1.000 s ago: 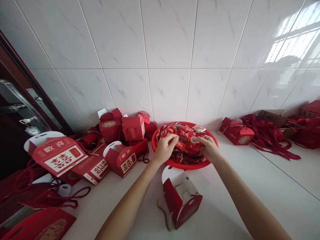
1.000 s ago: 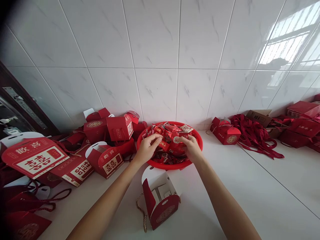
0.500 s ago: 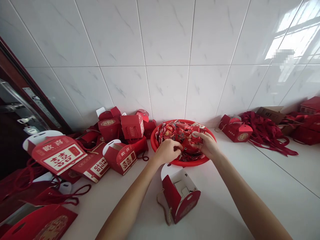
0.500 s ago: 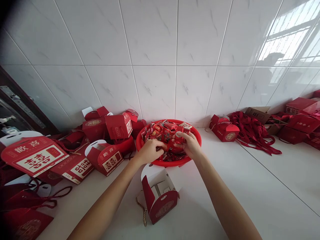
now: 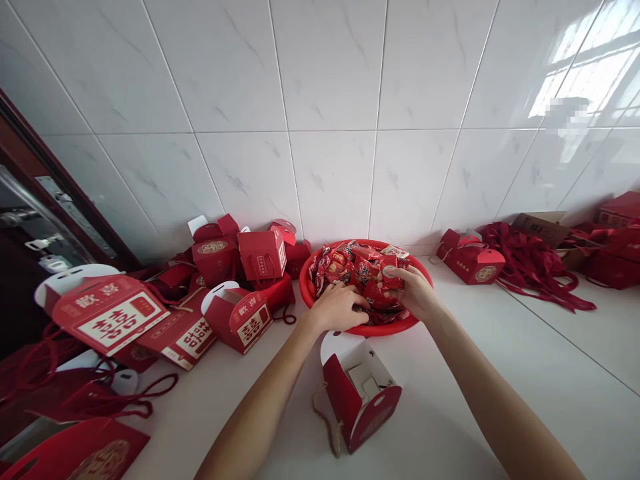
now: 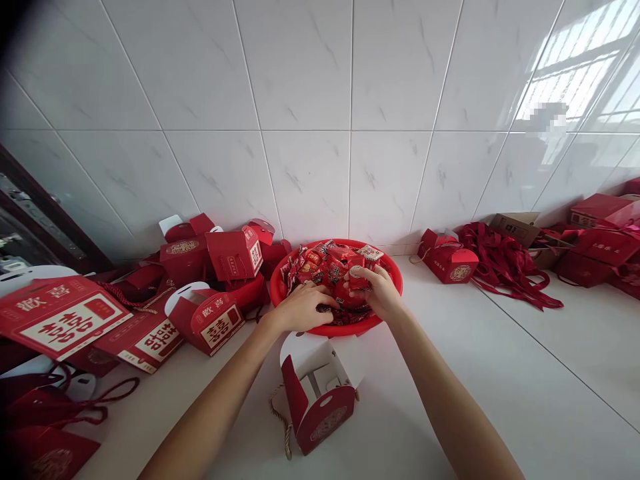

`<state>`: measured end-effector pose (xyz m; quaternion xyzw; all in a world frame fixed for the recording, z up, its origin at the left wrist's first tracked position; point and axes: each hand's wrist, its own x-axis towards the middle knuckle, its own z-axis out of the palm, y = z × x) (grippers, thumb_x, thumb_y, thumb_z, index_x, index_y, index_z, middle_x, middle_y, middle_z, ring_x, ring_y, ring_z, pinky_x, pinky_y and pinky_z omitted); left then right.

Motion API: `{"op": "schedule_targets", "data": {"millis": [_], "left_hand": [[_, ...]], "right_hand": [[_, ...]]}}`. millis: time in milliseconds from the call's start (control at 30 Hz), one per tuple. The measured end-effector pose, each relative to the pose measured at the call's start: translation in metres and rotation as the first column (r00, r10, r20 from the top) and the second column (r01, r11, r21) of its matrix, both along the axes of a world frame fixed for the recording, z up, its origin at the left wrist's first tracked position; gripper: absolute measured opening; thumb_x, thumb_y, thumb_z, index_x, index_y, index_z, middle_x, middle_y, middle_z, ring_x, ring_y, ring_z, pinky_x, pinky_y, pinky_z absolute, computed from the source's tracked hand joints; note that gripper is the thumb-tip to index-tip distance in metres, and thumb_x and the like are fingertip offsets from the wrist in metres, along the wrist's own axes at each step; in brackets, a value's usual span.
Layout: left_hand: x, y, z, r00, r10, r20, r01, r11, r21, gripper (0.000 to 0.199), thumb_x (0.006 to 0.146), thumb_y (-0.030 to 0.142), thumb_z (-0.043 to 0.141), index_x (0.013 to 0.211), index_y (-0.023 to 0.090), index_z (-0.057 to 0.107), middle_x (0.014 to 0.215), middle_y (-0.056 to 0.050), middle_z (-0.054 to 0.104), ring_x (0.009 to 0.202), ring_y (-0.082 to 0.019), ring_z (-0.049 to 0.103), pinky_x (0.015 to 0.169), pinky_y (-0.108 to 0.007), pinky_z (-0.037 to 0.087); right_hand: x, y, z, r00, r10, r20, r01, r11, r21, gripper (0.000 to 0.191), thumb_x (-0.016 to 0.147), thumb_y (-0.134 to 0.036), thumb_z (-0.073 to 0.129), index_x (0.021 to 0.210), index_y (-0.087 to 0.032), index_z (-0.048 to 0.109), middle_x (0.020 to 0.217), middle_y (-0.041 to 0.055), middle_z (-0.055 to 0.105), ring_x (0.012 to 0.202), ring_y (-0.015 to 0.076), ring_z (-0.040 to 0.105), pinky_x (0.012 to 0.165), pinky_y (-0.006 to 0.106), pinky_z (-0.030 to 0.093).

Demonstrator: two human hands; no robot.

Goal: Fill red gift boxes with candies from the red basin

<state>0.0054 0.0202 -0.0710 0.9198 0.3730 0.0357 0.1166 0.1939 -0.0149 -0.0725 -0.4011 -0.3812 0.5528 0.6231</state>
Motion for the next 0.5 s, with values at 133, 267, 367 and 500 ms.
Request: {"op": "schedule_targets", "data": {"millis": [133,267,367,500], "left_hand": [[-0.001,0.005,-0.008,0.991,-0.002,0.133,0.001,1.0,0.009,0.028,0.076,0.028,0.061,0.093,0.031,0.083,0.102,-0.005,0.075,0.108,-0.032,0.061,0.099,-0.042,0.047],[-0.001,0.008,-0.013,0.975,-0.005,0.224,-0.002,1.0,0.031,0.017,0.072,0.025,0.064,0.074,0.029,0.08,0.087,-0.006,0.074,0.098,-0.032,0.064,0.092,-0.041,0.049],[-0.002,0.009,-0.013,0.961,-0.014,0.275,0.007,1.0,0.024,0.015,0.072,0.022,0.064,0.077,0.026,0.077,0.089,-0.005,0.075,0.098,-0.03,0.066,0.092,-0.038,0.049],[-0.005,0.01,-0.012,0.932,0.0,0.363,0.008,1.0,-0.022,0.015,0.08,0.023,0.062,0.089,0.021,0.073,0.094,-0.005,0.076,0.088,-0.024,0.069,0.081,-0.032,0.052]], "right_hand": [[-0.001,0.0,0.0,1.0,-0.009,-0.004,0.009,1.0,0.001,0.026,0.057,-0.032,0.087,0.069,-0.018,0.068,0.072,0.0033,0.072,0.066,0.0177,0.067,0.05,0.024,0.051],[-0.001,0.0,0.001,1.0,-0.007,-0.011,0.007,1.0,0.007,0.024,0.056,-0.03,0.086,0.068,-0.018,0.069,0.07,0.0031,0.071,0.064,0.0166,0.065,0.05,0.024,0.052],[-0.001,0.0,0.0,1.0,0.015,-0.016,-0.014,1.0,0.02,0.022,0.057,-0.029,0.086,0.068,-0.019,0.07,0.07,0.0037,0.072,0.066,0.0173,0.066,0.052,0.024,0.054],[0.0,0.001,-0.003,0.999,0.027,-0.022,-0.026,0.999,0.038,0.023,0.059,-0.029,0.088,0.071,-0.019,0.072,0.075,0.004,0.073,0.069,0.0173,0.067,0.055,0.024,0.056]]}}
